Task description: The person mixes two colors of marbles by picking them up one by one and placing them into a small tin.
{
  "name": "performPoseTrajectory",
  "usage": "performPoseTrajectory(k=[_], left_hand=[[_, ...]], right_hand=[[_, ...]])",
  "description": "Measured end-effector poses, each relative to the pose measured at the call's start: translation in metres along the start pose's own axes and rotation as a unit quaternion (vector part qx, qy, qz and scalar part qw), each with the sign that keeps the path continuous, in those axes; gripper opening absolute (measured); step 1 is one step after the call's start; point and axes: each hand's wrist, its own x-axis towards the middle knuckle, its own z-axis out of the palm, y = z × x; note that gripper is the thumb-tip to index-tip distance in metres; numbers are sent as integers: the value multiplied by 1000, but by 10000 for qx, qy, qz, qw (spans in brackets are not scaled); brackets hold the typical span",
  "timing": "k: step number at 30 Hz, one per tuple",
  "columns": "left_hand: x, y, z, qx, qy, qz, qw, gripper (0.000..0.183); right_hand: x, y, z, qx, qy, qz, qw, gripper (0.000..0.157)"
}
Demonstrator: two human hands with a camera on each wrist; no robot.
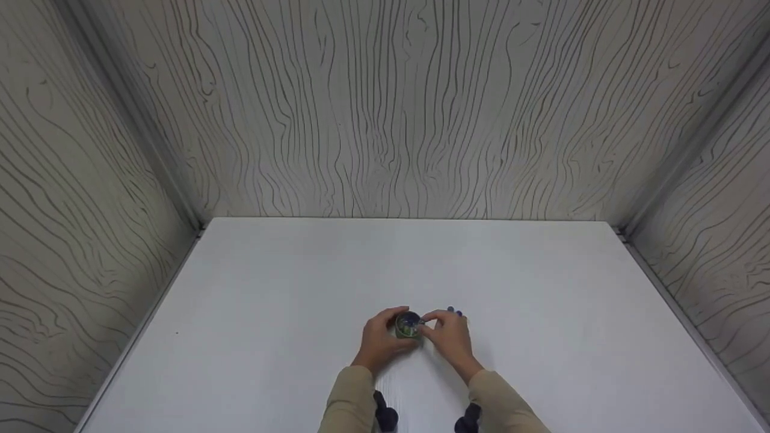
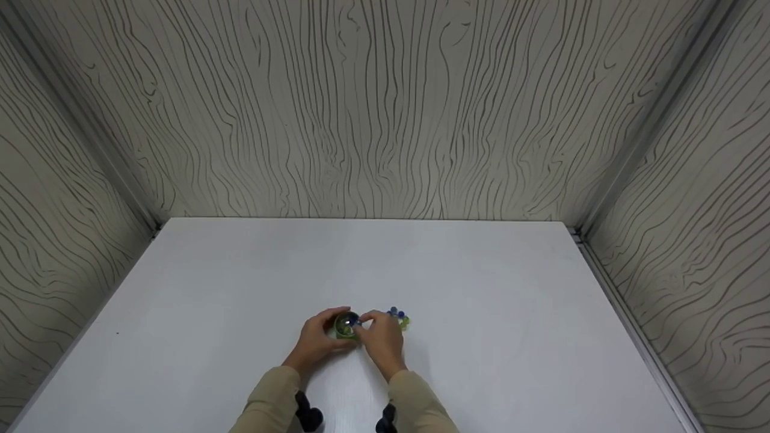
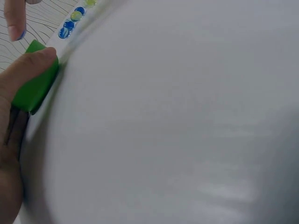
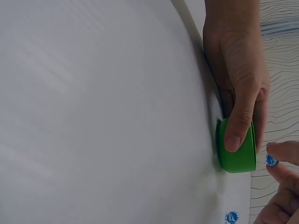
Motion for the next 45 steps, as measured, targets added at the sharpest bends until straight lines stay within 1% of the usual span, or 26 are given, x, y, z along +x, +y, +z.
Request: performPoseTrajectory(k=[6, 8, 10, 18, 23, 30, 39, 45], left_hand=[[-1, 2, 1, 42, -6, -88, 10000, 58], [-1, 1, 1, 66, -7, -64, 10000, 57], [-2, 1, 1, 91, 6, -9, 10000, 57], [-1, 0, 1, 107, 22, 23, 9999, 57], [-1, 0, 1, 98, 21, 79, 9999, 56], [-1, -1, 1, -12, -2, 9, 10000, 56], [-1, 3, 1, 96, 6, -118, 9999, 56], [-2, 3, 0, 150, -12, -126, 9998, 55]], right_hand=[[1, -1, 2, -148, -57, -30, 9999, 15], [1, -2, 3, -181, -69, -38, 9998, 15], [1, -2, 3, -147, -58, -21, 9999, 15], [0, -4, 7, 31, -89, 169, 9998, 16], [0, -3, 8, 28, -115, 165, 9998, 17], [1, -5, 8, -1, -115, 106, 9999, 18], [1, -7, 10, -7, -130, 191, 9997, 18], [1, -7, 11, -31, -134, 258, 9996, 16]])
